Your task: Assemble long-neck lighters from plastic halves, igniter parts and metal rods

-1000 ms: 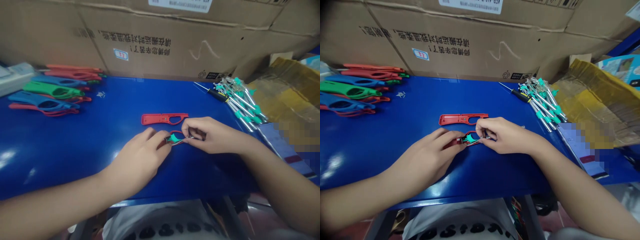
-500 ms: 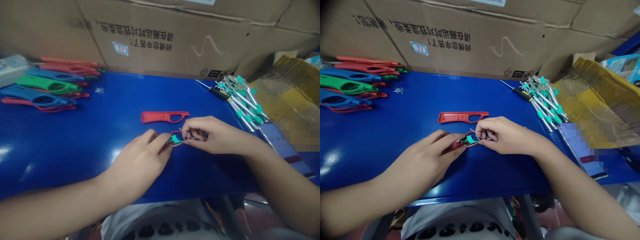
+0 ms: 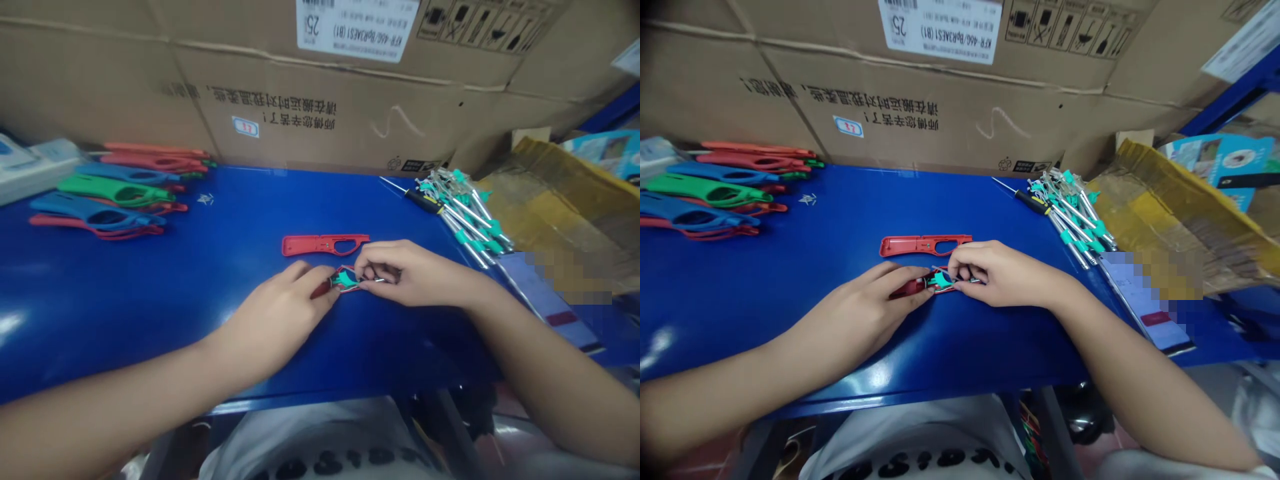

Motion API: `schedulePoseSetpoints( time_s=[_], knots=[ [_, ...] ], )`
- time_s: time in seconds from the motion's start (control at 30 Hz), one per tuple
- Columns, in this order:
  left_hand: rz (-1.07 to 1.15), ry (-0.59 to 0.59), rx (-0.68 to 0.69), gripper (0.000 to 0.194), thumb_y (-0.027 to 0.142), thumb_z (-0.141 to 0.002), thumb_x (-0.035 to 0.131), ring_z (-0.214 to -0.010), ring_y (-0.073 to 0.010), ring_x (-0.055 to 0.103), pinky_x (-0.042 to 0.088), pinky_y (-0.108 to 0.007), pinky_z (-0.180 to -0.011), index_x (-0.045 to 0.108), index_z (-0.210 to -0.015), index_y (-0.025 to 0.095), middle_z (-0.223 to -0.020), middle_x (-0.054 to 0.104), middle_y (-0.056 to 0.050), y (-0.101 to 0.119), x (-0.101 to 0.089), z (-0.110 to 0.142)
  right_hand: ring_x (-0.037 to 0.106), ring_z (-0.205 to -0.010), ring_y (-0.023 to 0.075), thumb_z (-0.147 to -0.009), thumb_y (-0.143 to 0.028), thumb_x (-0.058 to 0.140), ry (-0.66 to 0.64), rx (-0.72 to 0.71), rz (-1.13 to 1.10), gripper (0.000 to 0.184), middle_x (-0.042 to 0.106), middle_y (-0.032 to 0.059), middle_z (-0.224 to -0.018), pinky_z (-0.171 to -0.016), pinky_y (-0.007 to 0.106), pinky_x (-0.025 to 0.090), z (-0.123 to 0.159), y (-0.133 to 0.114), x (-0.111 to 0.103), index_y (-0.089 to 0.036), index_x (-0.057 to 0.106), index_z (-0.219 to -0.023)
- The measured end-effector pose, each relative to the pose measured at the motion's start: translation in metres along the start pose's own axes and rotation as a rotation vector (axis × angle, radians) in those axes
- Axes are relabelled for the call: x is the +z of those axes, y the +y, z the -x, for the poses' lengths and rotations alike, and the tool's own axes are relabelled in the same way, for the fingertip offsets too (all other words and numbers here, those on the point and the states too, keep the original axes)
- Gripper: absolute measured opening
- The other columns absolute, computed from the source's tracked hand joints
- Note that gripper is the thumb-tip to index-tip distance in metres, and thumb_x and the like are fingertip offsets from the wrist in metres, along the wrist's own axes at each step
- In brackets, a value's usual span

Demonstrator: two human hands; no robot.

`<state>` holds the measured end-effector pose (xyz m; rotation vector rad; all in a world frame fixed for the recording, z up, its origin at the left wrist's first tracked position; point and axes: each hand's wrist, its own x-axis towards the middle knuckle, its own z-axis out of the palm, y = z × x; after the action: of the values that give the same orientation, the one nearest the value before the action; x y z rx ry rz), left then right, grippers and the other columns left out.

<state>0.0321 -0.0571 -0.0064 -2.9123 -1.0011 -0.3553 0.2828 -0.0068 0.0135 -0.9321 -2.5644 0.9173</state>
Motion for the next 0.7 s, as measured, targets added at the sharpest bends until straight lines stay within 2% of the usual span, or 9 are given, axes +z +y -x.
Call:
schedulePoseSetpoints(
  time_s=[0.13,0.2,0.27,0.37,0.43,0.53,0.6,0.7],
  knots=[
    [0.145,0.077,-0.018,0.032,0.015,-0.099,0.049,-0.104,-0.0239,0.063,0.059,-0.038,-0.088,0.071,-0.12,0.023,-0.117,0.068,-0.009,-0.011,0.006,-0.002,0.049,-0.063,0.0104,-0.092,-0.027,0.062,0.055,-0.079,0.015,0.012,0.065,0.0031,-0.084,-0.058,0.023,0.041,0.0,-0.002,-0.005,-0.017,0.067,-0.097],
    [0.189,0.119,-0.021,0.031,0.016,-0.099,0.05,-0.104,-0.0233,0.064,0.059,-0.038,-0.089,0.072,-0.119,0.025,-0.117,0.069,-0.008,-0.016,0.01,-0.003,0.052,-0.066,0.012,-0.095,-0.029,0.058,0.16,-0.089,0.078,0.015,0.066,0.0048,-0.086,-0.061,0.025,0.043,0.0,0.001,-0.01,-0.018,0.067,-0.095],
    [0.203,0.136,-0.02,0.03,0.017,-0.099,0.05,-0.104,-0.023,0.066,0.059,-0.037,-0.087,0.072,-0.117,0.025,-0.116,0.07,-0.007,-0.02,0.012,-0.004,0.058,-0.075,0.0157,-0.097,-0.03,0.054,0.298,-0.031,0.233,0.018,0.067,0.0065,-0.089,-0.069,0.028,0.046,0.0,0.01,-0.017,-0.019,0.067,-0.093],
    [0.193,0.149,-0.005,0.03,0.017,-0.1,0.049,-0.104,-0.0232,0.067,0.059,-0.037,-0.086,0.072,-0.118,0.025,-0.118,0.071,-0.006,-0.021,0.011,-0.005,0.059,-0.099,0.0278,-0.095,-0.031,0.052,0.46,0.213,0.657,0.021,0.067,0.0127,-0.105,-0.088,0.042,0.045,0.005,0.034,-0.031,-0.018,0.069,-0.1],
    [0.184,0.158,0.011,0.031,0.017,-0.099,0.049,-0.106,-0.0236,0.068,0.059,-0.038,-0.087,0.071,-0.119,0.025,-0.121,0.07,-0.006,-0.02,0.009,-0.004,0.054,-0.111,0.0382,-0.091,-0.032,0.055,0.526,0.461,0.889,0.03,0.062,0.0198,-0.118,-0.092,0.054,0.042,0.011,0.053,-0.041,-0.015,0.069,-0.111],
    [0.177,0.14,0.021,0.034,0.015,-0.098,0.048,-0.107,-0.0239,0.067,0.059,-0.038,-0.087,0.071,-0.121,0.026,-0.12,0.07,-0.007,-0.019,0.007,-0.003,0.049,-0.117,0.0417,-0.092,-0.03,0.049,0.643,0.726,0.901,0.035,0.056,0.0232,-0.128,-0.092,0.057,0.042,0.02,0.075,-0.052,-0.013,0.07,-0.114],
    [0.176,0.125,0.018,0.035,0.014,-0.098,0.048,-0.106,-0.0236,0.068,0.059,-0.038,-0.086,0.07,-0.121,0.027,-0.119,0.07,-0.007,-0.02,0.007,-0.003,0.047,-0.12,0.0417,-0.093,-0.029,0.046,0.678,0.796,0.839,0.038,0.054,0.0222,-0.134,-0.093,0.058,0.042,0.023,0.084,-0.057,-0.014,0.07,-0.118],
    [0.188,0.126,0.015,0.036,0.014,-0.098,0.047,-0.106,-0.0229,0.068,0.059,-0.037,-0.086,0.07,-0.121,0.028,-0.12,0.069,-0.007,-0.021,0.007,-0.003,0.045,-0.123,0.0402,-0.094,-0.028,0.043,0.664,0.806,0.78,0.04,0.054,0.0197,-0.138,-0.096,0.057,0.042,0.024,0.091,-0.058,-0.016,0.067,-0.124]
  ],
)
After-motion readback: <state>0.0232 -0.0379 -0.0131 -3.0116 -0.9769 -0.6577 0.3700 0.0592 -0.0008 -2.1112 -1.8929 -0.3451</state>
